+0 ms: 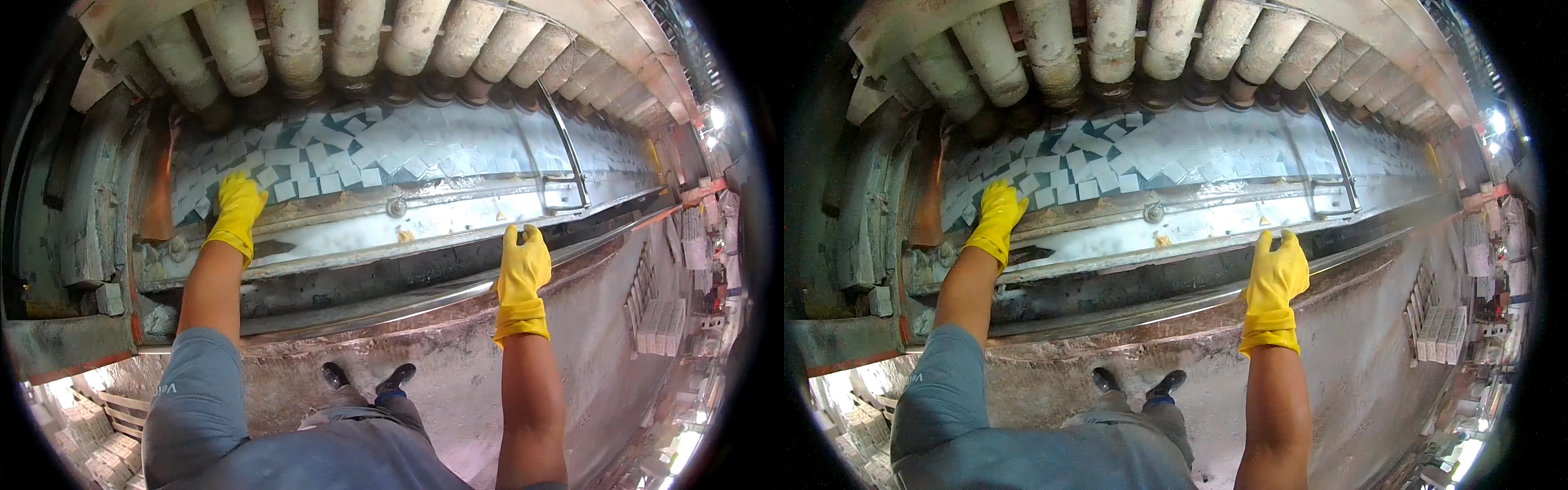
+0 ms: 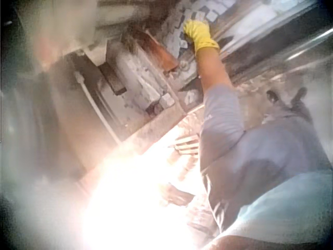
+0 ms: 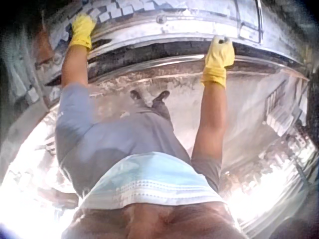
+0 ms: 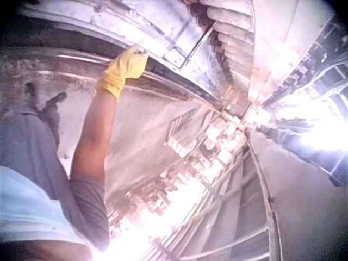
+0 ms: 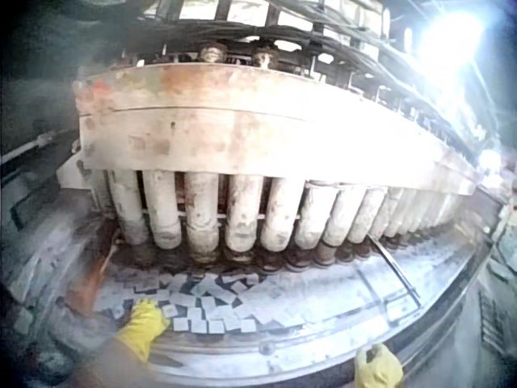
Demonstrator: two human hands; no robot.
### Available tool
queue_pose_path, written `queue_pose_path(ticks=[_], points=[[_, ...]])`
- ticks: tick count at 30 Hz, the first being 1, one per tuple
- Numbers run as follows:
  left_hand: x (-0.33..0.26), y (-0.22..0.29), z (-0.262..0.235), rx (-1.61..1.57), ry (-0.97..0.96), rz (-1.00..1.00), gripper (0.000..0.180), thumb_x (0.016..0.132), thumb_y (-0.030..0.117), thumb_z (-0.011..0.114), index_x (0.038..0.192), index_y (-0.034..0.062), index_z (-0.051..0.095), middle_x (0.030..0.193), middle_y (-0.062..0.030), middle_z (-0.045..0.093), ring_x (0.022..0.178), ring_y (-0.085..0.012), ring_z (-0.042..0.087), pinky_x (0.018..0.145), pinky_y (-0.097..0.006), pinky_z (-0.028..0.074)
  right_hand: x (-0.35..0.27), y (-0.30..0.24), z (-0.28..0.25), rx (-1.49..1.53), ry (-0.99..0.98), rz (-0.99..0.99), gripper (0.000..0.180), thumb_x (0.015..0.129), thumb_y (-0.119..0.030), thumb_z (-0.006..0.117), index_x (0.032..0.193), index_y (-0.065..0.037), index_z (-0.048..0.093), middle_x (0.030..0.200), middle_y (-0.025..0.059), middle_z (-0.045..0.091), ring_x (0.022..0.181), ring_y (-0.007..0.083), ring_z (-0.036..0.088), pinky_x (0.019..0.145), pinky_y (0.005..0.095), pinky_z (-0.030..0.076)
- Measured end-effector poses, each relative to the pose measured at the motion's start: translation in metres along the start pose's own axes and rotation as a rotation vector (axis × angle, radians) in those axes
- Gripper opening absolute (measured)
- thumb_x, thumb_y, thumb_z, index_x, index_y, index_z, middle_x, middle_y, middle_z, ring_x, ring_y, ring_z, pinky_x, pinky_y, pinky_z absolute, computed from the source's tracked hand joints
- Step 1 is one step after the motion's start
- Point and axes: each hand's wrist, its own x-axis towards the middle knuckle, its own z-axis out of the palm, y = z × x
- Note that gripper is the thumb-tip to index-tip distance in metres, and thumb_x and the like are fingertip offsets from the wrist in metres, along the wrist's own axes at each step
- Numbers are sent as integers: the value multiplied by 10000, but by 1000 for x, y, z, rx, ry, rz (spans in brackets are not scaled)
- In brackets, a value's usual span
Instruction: The person operates a large industrial conveyor with rollers, using both hands to guide and adjust a metal sheet or tray on the conveyor surface. They then move to a nearby bin and use a metal tool to arrange small white blocks inside it before returning to the conveyor to continue guiding the sheet.
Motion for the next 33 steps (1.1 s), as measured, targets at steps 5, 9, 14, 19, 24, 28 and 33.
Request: queue_pose_path(ticks=[5, 9, 14, 19, 24, 28, 33], points=[[10, 2, 3, -187, -81, -161, 492, 942, 474, 746, 1200, 59, 806, 1400, -166, 706, 1331, -384, 617, 1146, -544, 448, -2, -5, -4, -3, -17, 9, 597, 988, -517, 665, 1356, -52, 739, 1226, 182, 794, 1139, 386, 742, 987, 495, 557], [19, 16, 1, -60, -82, -163, 493, 957, 484, 736, 1220, 72, 803, 1390, -155, 716, 1330, -362, 632, 1136, -537, 463, -3, -4, -4, -4, -28, 20, 584, 990, -505, 666, 1351, -51, 740, 1229, 176, 795, 1137, 379, 742, 988, 485, 557], [33, 12, 2, -32, -192, -88, 574, 970, 450, 734, 1399, 69, 710, 1602, -180, 577, 1478, -389, 526, 1231, -526, 403, -4, 0, -1, 12, 19, -5, 588, 990, -510, 670, 1353, -54, 738, 1231, 170, 795, 1149, 381, 741, 992, 486, 556], [37, 6, 9, 16, -220, 11, 580, 1007, 391, 711, 1511, 117, 631, 1655, -147, 530, 1509, -379, 499, 1267, -507, 375, 0, 0, 1, -16, -20, 12, 599, 995, -524, 667, 1369, -61, 734, 1233, 182, 792, 1149, 384, 742, 984, 490, 560], [20, 11, 5, -152, -172, -102, 590, 1020, 396, 695, 1547, 148, 599, 1670, -151, 505, 1553, -355, 454, 1265, -466, 390, 0, -4, -1, -21, -10, -1, 604, 993, -529, 668, 1376, -67, 733, 1229, 188, 792, 1143, 388, 742, 982, 491, 560], [-12, 2, -12, -289, -71, -233, 700, 993, 447, 747, 1583, 125, 551, 1674, -160, 499, 1522, -394, 486, 1239, -508, 425, -1, -6, -1, -30, -9, 9, 598, 993, -527, 668, 1374, -71, 734, 1236, 185, 791, 1154, 386, 741, 984, 489, 559], [-32, -8, -14, -312, -280, -600, 951, 949, 589, 758, 1697, 144, 375, 1755, -232, 325, 1583, -445, 382, 1264, -582, 372, 1, -7, 1, -16, -8, 1, 591, 992, -527, 668, 1368, -77, 738, 1262, 185, 786, 1176, 385, 735, 998, 492, 555]])
